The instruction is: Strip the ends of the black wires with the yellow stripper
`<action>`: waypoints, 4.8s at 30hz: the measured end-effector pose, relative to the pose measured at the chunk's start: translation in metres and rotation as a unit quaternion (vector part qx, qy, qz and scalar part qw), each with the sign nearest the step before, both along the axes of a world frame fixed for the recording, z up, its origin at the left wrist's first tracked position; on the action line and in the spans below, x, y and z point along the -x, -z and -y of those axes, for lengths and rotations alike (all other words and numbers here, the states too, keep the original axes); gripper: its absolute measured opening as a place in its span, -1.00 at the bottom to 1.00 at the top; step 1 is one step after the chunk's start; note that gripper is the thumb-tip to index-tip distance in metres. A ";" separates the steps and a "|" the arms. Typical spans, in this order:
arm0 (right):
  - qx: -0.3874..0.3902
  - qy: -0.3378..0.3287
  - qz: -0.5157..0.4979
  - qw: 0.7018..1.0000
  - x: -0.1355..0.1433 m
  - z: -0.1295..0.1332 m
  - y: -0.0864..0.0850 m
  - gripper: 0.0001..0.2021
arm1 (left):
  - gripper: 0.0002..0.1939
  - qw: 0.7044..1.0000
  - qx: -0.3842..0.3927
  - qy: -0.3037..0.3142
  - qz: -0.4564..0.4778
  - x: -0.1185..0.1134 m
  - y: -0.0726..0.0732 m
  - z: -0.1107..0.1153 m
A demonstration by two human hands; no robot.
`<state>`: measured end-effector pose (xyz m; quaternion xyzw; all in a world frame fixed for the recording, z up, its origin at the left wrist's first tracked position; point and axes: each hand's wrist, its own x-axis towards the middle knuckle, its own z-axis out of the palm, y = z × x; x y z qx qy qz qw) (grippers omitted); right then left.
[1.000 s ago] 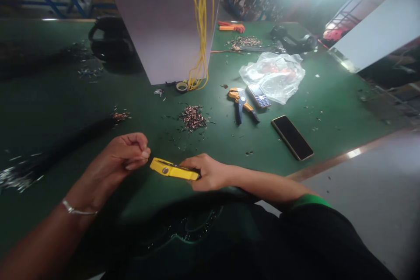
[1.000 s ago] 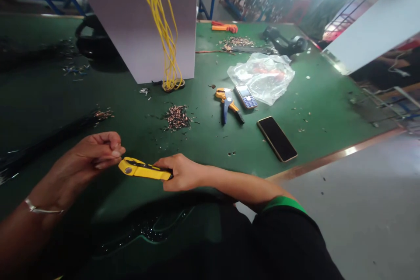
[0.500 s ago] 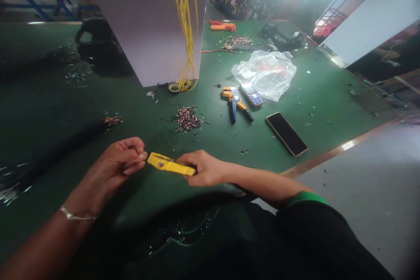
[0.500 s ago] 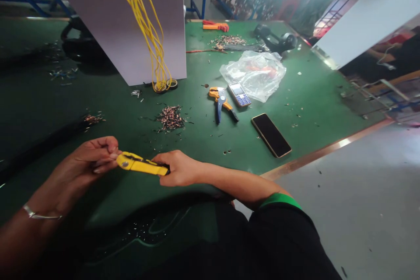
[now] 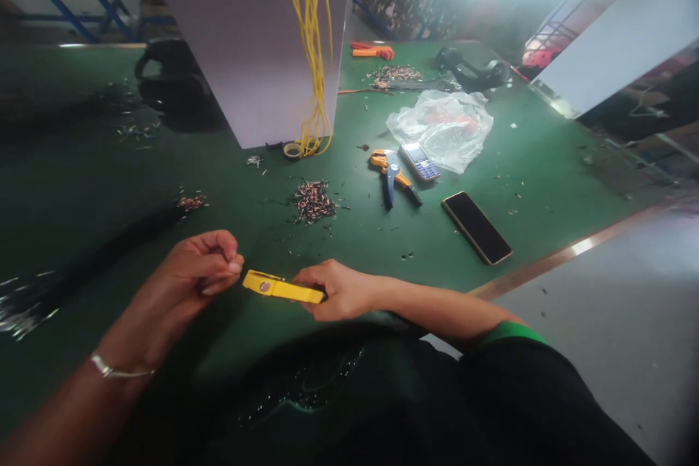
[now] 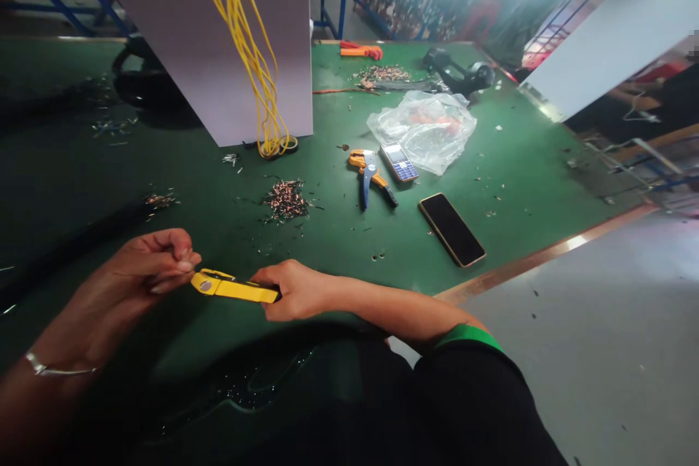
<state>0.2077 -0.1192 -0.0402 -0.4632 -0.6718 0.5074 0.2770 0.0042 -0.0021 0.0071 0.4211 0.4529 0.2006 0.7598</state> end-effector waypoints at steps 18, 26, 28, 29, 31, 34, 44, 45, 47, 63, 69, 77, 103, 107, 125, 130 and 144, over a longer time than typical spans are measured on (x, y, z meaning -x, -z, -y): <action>-0.053 -0.016 0.016 0.998 0.001 -0.003 0.009 -0.70 | -0.82 1.000 -0.001 -0.009 -0.026 -0.004 -0.012 0.004; -0.099 -0.012 0.011 0.995 0.001 -0.001 0.011 -0.69 | -0.85 1.000 0.015 0.011 0.021 -0.003 -0.001 -0.004; -0.069 0.003 -0.006 0.998 0.000 0.002 0.011 -0.69 | -0.88 0.999 0.010 0.019 0.038 -0.002 0.004 -0.004; -0.042 0.022 -0.018 0.999 0.000 0.003 0.011 -0.72 | -0.88 0.998 0.008 0.019 0.051 -0.001 0.006 -0.003; 0.041 0.049 -0.060 0.996 -0.002 0.004 0.013 -0.74 | -0.87 0.998 0.013 0.013 0.061 -0.001 0.009 -0.002; 0.126 0.054 -0.138 0.981 -0.002 0.003 0.016 -0.66 | -0.86 0.997 0.029 -0.003 0.074 0.000 0.014 -0.003; 0.276 0.072 -0.290 0.914 0.003 0.010 0.012 -0.64 | -0.84 0.992 0.042 0.017 0.120 0.002 0.022 -0.003; 0.277 0.075 -0.304 0.909 0.002 0.010 0.012 -0.64 | -0.83 0.991 0.046 0.020 0.127 0.001 0.023 -0.003; 0.276 0.090 -0.336 0.896 0.002 0.010 0.011 -0.66 | -0.83 0.989 0.054 0.015 0.135 0.000 0.027 -0.003; 0.299 0.022 -0.444 0.844 -0.008 0.006 0.010 -0.68 | -0.83 0.989 0.025 -0.004 0.143 -0.001 0.020 0.003; 0.309 0.036 -0.480 0.820 -0.007 0.005 0.005 -0.67 | -0.84 0.987 0.044 -0.006 0.153 -0.006 0.029 0.004; 0.306 0.056 -0.489 0.815 -0.015 0.001 0.002 -0.67 | -0.93 0.990 0.043 0.032 0.132 -0.009 0.032 0.013; 0.042 0.152 -0.015 0.987 -0.017 -0.002 -0.007 -0.73 | -0.90 0.974 -0.193 -0.107 -0.055 -0.004 0.027 0.009; -0.060 0.109 0.082 0.989 -0.006 0.002 -0.003 -0.61 | -0.92 0.956 -0.261 -0.086 -0.102 0.000 0.018 0.012; -0.097 0.162 0.029 0.982 0.009 -0.005 -0.003 -0.85 | -0.90 0.863 -0.460 -0.020 -0.209 -0.002 0.011 0.033; 0.087 0.202 -0.176 0.960 0.013 -0.018 -0.018 -0.77 | -0.88 0.785 -0.578 0.022 -0.221 -0.002 0.018 0.039; 0.145 0.190 -0.382 0.893 0.019 -0.026 -0.018 -0.88 | -0.88 0.815 -0.542 0.065 -0.194 -0.003 0.010 0.041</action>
